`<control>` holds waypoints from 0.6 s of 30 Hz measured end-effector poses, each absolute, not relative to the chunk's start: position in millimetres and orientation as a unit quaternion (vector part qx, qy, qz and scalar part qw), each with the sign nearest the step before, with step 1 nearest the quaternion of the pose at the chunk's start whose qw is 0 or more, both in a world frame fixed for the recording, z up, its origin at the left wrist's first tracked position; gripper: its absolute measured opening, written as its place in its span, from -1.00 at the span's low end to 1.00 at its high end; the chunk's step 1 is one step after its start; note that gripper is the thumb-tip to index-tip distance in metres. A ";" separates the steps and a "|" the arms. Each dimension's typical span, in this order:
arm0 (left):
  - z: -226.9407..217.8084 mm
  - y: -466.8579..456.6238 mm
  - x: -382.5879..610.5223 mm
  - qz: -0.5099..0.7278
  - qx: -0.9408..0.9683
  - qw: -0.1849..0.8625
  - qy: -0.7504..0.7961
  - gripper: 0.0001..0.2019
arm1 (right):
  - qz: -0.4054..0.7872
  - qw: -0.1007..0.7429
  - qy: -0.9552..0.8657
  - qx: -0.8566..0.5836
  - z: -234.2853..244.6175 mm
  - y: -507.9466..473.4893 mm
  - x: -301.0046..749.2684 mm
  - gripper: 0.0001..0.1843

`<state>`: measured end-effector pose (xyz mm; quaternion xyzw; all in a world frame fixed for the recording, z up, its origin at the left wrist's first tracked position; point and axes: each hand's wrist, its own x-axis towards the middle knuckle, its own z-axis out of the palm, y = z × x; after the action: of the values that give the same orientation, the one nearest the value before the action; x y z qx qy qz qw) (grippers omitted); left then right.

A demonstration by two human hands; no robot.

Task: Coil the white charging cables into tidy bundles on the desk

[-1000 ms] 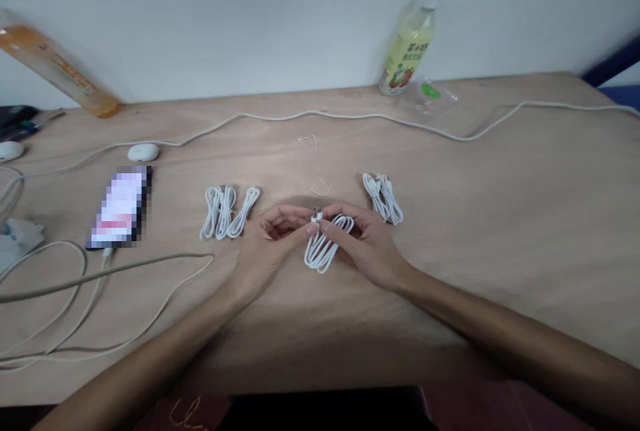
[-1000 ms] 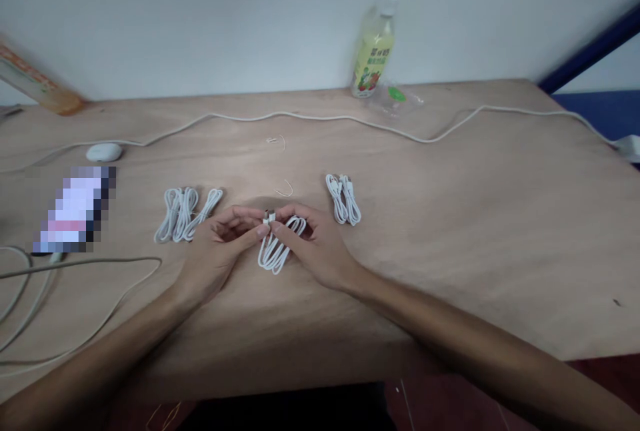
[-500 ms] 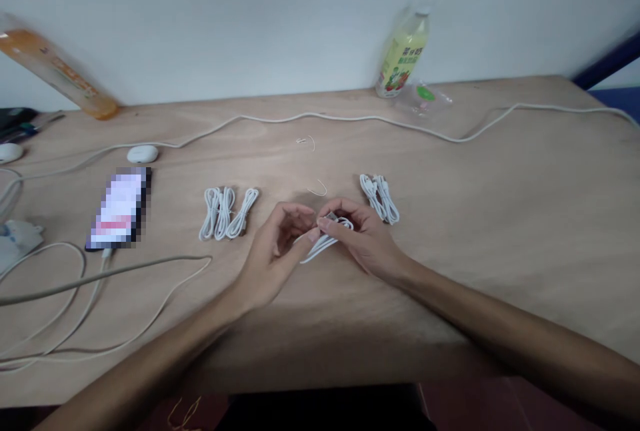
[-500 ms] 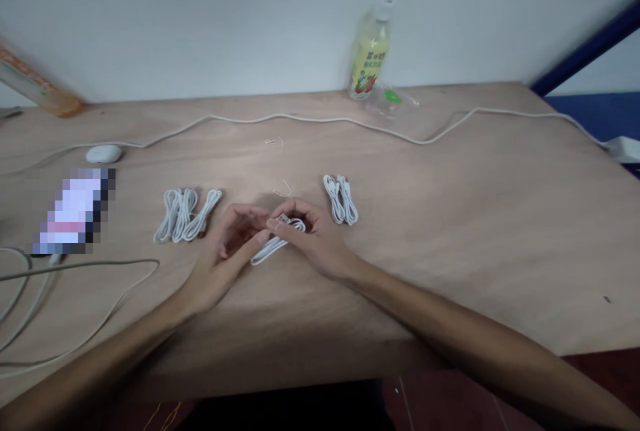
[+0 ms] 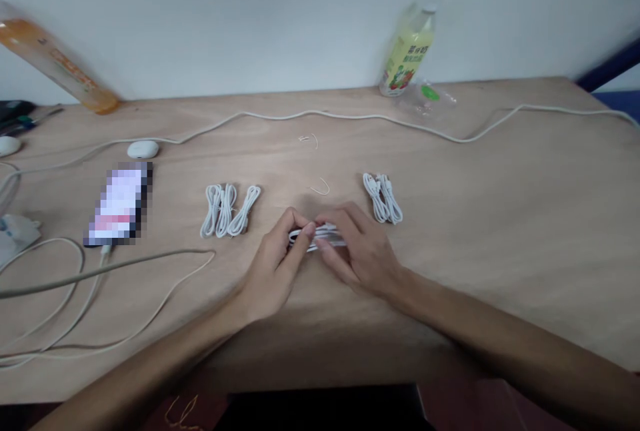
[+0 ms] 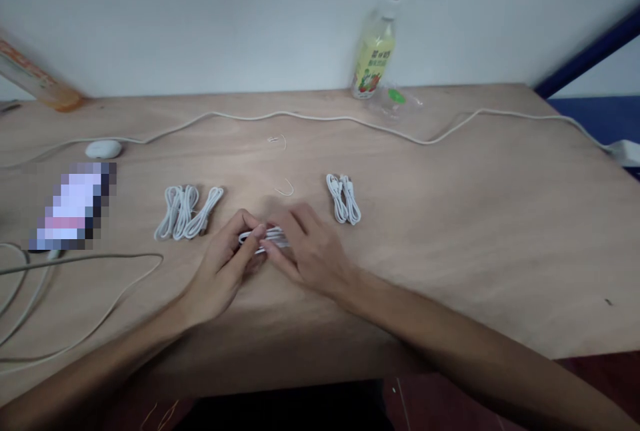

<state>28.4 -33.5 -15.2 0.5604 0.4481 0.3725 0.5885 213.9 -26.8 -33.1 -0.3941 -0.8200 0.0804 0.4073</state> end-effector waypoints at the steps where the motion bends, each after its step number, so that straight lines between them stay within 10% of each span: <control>1: -14.8 -34.7 29.4 0.366 0.532 0.628 0.435 -0.72 | 0.016 0.390 -0.838 -0.381 -33.3 -25.9 214.2 -0.75; 5: -11.5 -39.3 30.2 0.335 0.558 0.630 0.424 -0.70 | -0.106 0.382 -0.846 -0.357 -33.0 -23.8 213.0 -0.56; 12: -15.7 -42.6 24.3 0.341 0.812 0.273 0.388 -0.69 | 0.007 0.450 -0.826 -0.341 -33.0 -29.8 206.7 -0.54; 18: -13.7 -40.9 26.5 0.321 0.739 0.387 0.449 -0.58 | -0.048 0.415 -0.838 -0.350 -32.0 -30.0 212.7 -0.74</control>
<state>26.5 -40.9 -13.7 0.7385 0.4494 0.3212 0.3865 212.7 -30.0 -32.0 -0.3495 -0.8385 -0.0480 0.4154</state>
